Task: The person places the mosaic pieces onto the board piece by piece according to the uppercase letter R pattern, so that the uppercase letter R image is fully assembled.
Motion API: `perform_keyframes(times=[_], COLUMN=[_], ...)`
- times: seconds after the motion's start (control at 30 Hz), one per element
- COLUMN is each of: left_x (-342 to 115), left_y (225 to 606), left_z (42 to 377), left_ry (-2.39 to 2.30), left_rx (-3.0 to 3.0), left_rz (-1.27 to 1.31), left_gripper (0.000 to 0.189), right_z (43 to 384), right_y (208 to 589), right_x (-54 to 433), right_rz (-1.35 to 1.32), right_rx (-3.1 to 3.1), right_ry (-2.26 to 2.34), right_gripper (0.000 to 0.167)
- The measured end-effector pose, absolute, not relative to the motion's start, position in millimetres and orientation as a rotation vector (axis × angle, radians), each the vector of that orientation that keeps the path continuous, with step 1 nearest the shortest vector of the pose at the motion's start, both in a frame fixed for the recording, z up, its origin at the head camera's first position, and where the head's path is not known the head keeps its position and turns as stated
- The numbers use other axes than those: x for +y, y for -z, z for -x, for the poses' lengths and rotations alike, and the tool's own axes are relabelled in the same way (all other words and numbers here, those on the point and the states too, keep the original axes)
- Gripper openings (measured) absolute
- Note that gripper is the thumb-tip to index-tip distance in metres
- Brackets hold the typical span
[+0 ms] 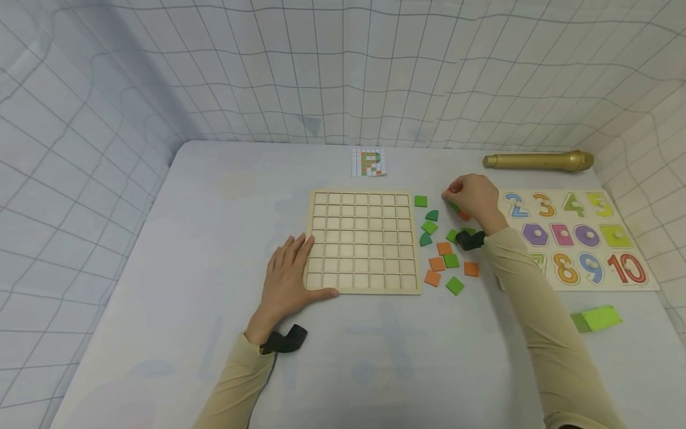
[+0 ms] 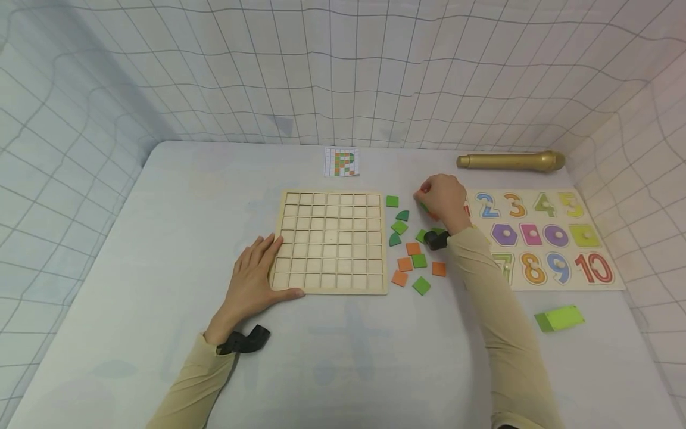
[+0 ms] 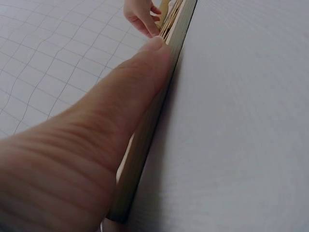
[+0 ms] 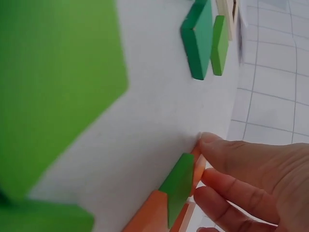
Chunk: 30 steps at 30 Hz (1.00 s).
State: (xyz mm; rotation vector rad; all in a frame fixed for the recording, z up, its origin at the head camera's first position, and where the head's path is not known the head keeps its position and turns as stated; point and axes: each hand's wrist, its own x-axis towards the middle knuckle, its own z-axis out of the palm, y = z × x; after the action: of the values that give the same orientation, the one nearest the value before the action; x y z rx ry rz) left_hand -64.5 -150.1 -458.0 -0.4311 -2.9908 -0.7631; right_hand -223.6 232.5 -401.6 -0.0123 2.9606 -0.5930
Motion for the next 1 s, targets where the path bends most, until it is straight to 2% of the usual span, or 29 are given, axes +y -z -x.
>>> perform_keyframes(times=[0.63, 1.0], left_x=[-148, -149], left_y=[458, 459], left_z=[66, 64], left_ry=[0.741, 0.74], left_rx=[-3.01, -3.006], left_rz=[0.431, 0.41], left_gripper=[0.116, 0.118], right_z=[214, 215], right_y=[403, 399], right_x=[227, 174], right_rz=[0.033, 0.286], right_rx=[2.985, 2.881], right_ry=[0.844, 1.177], right_gripper=[0.023, 0.021])
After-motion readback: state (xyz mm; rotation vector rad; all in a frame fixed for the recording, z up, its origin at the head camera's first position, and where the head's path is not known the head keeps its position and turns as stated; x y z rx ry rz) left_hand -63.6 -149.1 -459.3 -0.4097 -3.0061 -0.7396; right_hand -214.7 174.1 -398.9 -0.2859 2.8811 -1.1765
